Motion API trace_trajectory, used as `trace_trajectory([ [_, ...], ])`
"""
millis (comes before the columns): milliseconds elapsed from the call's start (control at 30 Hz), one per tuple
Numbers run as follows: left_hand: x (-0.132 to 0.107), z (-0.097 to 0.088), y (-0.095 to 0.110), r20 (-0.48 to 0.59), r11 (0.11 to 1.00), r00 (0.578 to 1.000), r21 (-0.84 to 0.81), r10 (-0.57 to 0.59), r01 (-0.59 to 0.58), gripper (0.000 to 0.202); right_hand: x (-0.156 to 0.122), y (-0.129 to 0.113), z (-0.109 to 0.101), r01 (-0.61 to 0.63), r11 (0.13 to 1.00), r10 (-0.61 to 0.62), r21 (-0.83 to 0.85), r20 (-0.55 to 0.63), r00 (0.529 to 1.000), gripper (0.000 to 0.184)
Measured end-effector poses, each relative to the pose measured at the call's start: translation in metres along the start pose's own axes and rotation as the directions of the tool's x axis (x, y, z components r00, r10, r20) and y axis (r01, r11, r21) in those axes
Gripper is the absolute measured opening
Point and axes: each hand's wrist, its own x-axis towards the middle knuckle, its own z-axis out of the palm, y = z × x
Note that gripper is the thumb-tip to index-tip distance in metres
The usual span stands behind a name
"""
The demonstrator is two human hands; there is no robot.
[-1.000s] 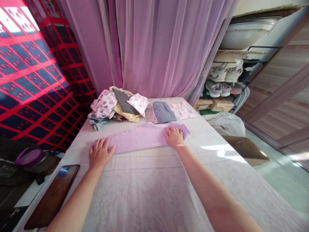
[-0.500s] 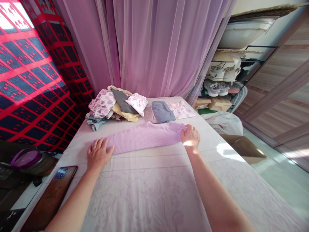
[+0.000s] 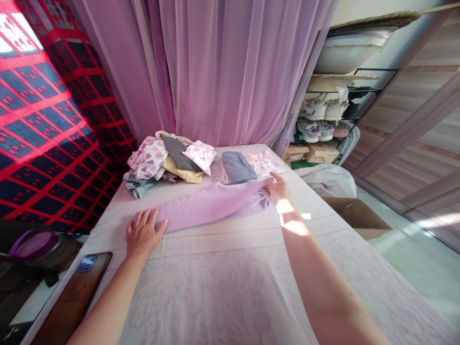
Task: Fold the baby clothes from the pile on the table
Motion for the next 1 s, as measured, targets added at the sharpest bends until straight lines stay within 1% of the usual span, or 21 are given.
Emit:
trace_trajectory([
  [33,0.0,0.0,0.0,-0.004,1.0,1.0,-0.002,0.001,-0.001,0.055,0.003,-0.007,0.006,-0.002,0.997,0.0,0.073,0.031,1.0,0.05],
  [100,0.0,0.001,-0.001,-0.012,1.0,1.0,-0.006,0.004,-0.004,0.053,0.011,-0.017,0.016,0.018,0.991,-0.028,0.136,0.071,0.997,0.044],
  [167,0.0,0.001,-0.001,-0.017,1.0,1.0,-0.011,0.008,-0.008,0.052,0.02,-0.023,0.025,0.053,0.99,-0.063,0.132,0.078,0.995,0.039],
  [267,-0.001,0.0,-0.001,-0.022,1.0,1.0,-0.023,0.01,-0.011,0.053,0.029,-0.022,0.032,0.077,0.989,-0.085,0.123,0.062,0.994,0.036],
  [400,-0.001,-0.002,0.0,-0.021,0.999,1.0,-0.034,0.012,-0.013,0.053,0.031,-0.016,0.031,0.07,0.988,-0.078,0.136,0.056,0.995,0.034],
  [533,-0.001,-0.004,0.001,-0.028,0.999,1.0,-0.052,0.009,-0.01,0.052,0.024,-0.011,0.022,0.055,0.985,-0.064,0.164,0.05,0.997,0.033],
  [600,-0.002,-0.004,0.002,-0.031,0.998,0.999,-0.059,0.005,-0.007,0.051,0.019,-0.007,0.016,0.024,0.981,-0.032,0.191,0.044,0.999,0.033],
  [733,-0.002,-0.004,0.002,-0.026,0.999,1.0,-0.042,0.008,-0.009,0.052,0.003,0.011,0.005,-0.128,0.95,0.136,0.285,-0.006,0.991,0.03],
  [800,-0.002,-0.004,0.002,-0.019,0.999,1.0,-0.032,0.006,-0.007,0.052,-0.006,0.023,0.004,-0.176,0.943,0.188,0.281,-0.017,0.982,0.034],
  [900,-0.002,-0.004,0.001,-0.014,1.0,1.0,-0.029,0.005,-0.006,0.052,-0.013,0.038,0.007,-0.187,0.954,0.202,0.235,-0.04,0.979,0.04],
  [1000,-0.001,-0.004,0.001,-0.012,1.0,1.0,-0.016,0.004,-0.005,0.053,-0.014,0.045,0.012,-0.154,0.975,0.167,0.163,-0.066,0.984,0.048],
])
